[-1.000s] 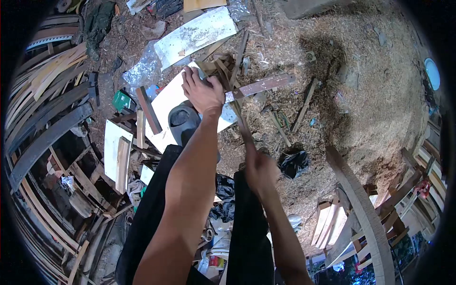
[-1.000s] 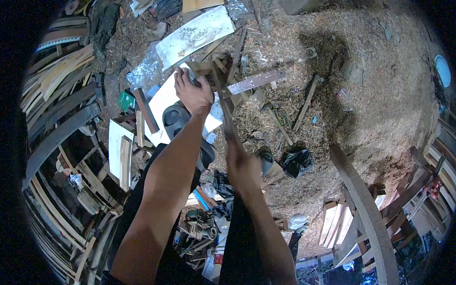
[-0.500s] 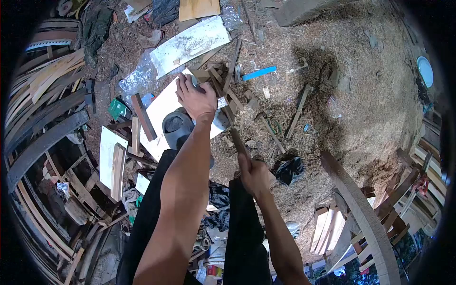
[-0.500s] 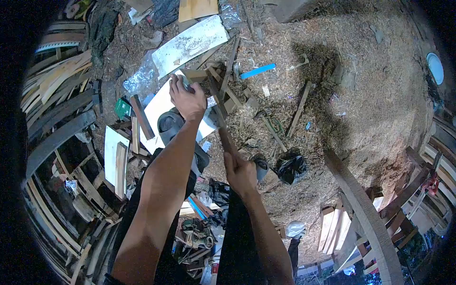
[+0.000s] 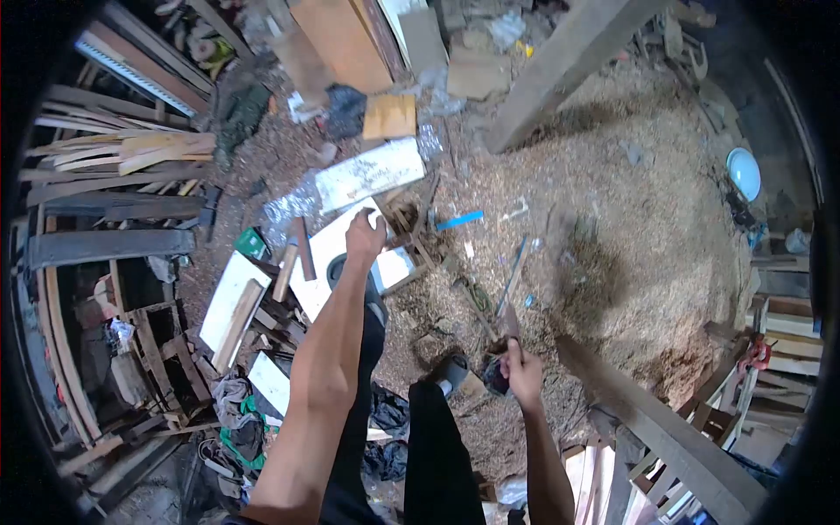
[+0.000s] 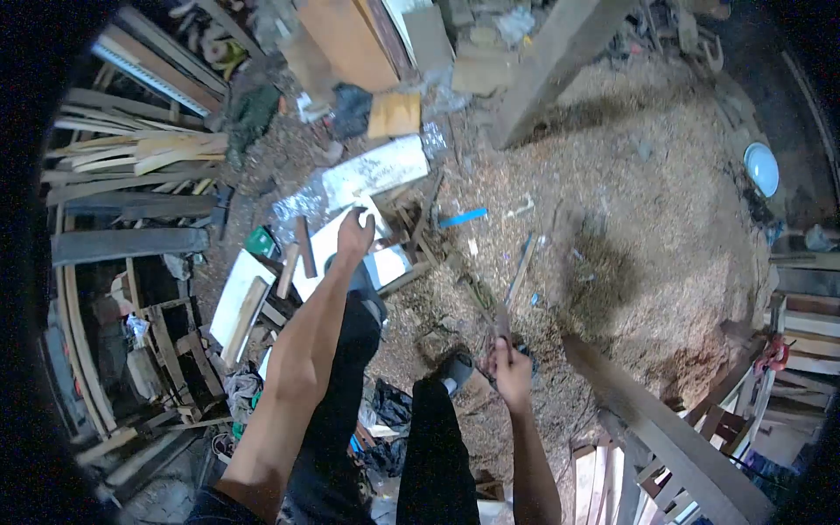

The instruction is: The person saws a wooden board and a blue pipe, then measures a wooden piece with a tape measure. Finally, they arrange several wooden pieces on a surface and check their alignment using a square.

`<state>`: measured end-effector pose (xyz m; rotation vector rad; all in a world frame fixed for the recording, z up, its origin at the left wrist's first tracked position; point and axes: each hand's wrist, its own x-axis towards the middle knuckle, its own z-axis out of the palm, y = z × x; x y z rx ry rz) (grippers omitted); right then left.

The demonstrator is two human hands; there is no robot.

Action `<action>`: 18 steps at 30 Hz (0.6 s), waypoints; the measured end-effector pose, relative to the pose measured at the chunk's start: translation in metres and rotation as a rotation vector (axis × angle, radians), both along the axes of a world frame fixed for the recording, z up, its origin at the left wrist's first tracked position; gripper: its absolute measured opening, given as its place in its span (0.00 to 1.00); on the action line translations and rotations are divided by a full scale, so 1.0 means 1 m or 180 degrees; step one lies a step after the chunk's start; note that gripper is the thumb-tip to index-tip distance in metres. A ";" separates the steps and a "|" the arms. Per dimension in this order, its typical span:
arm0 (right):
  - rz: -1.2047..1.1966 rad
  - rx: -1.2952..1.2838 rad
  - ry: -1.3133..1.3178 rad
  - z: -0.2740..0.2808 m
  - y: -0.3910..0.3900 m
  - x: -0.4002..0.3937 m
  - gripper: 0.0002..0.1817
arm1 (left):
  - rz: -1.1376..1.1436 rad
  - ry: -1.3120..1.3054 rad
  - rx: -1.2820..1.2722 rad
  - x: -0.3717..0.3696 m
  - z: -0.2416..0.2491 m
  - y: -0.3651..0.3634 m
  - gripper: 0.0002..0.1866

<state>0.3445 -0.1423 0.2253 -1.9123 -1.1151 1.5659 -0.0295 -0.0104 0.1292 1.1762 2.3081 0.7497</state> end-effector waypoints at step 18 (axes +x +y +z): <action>0.0353 -0.1577 0.0594 0.162 -0.105 0.119 0.20 | 0.0403 -0.0979 -0.1623 -0.006 0.177 -0.472 0.14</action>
